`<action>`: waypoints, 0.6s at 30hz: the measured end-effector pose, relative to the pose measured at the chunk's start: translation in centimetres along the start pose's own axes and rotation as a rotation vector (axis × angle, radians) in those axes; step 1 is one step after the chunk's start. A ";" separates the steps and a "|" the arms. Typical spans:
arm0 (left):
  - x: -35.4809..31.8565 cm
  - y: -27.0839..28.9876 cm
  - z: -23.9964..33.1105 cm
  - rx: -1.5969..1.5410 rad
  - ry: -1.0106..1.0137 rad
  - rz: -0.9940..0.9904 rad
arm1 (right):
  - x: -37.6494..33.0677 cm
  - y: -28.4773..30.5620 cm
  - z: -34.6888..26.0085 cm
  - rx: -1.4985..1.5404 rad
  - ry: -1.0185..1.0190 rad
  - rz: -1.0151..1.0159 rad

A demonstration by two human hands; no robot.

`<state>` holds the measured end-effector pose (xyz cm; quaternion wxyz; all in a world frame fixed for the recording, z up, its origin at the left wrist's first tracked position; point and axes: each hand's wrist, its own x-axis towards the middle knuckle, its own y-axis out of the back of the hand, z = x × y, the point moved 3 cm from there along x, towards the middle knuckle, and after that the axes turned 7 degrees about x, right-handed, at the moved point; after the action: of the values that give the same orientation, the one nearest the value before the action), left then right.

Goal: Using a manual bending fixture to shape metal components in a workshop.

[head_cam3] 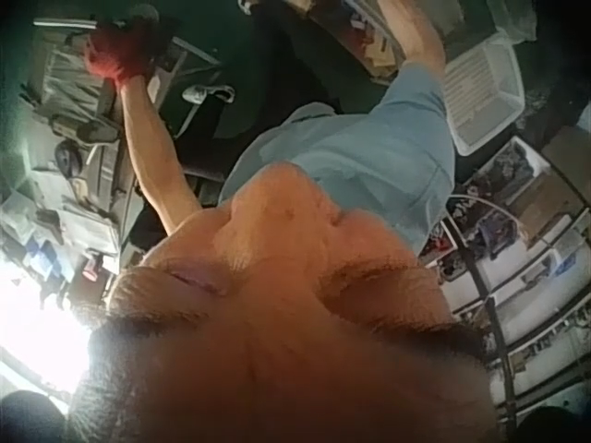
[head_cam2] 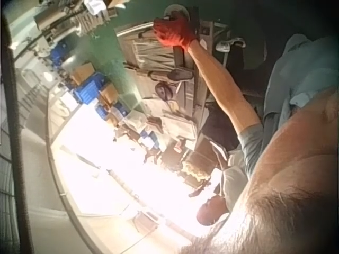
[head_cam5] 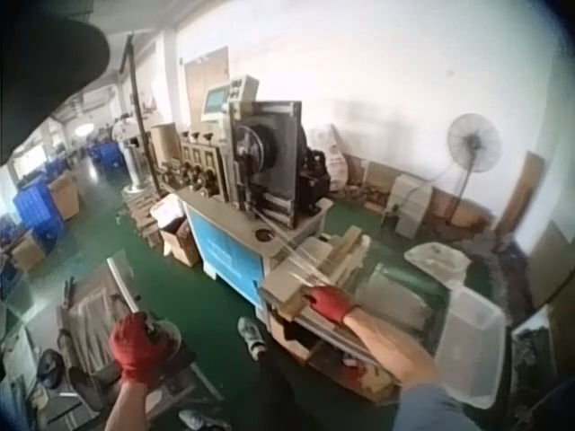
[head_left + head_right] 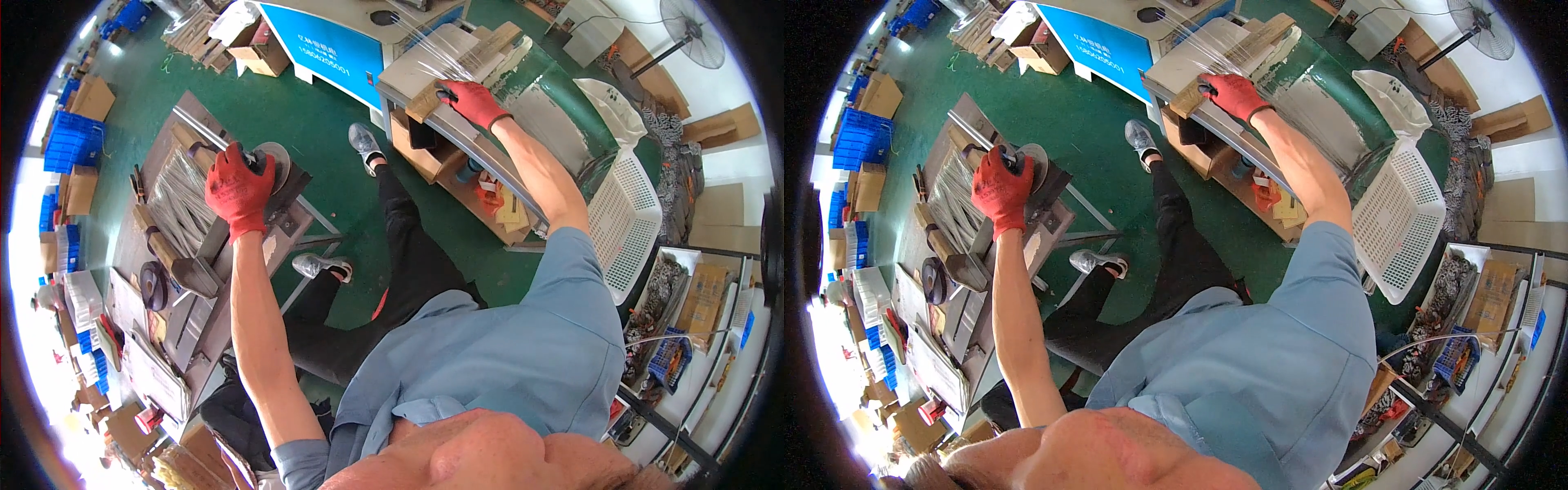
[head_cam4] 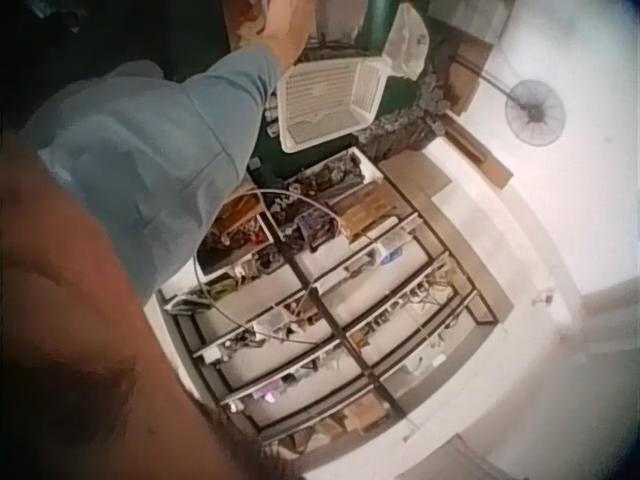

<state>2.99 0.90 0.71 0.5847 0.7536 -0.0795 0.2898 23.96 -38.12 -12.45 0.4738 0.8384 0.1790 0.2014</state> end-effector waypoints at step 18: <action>0.0 0.1 0.4 -0.020 -0.005 0.039 | 1.6 2.5 -5.2 -0.177 0.455 0.167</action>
<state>3.04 0.54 0.69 0.5862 0.7467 -0.0985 0.2986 22.99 -34.79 -7.60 0.4744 0.7388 0.1928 0.4381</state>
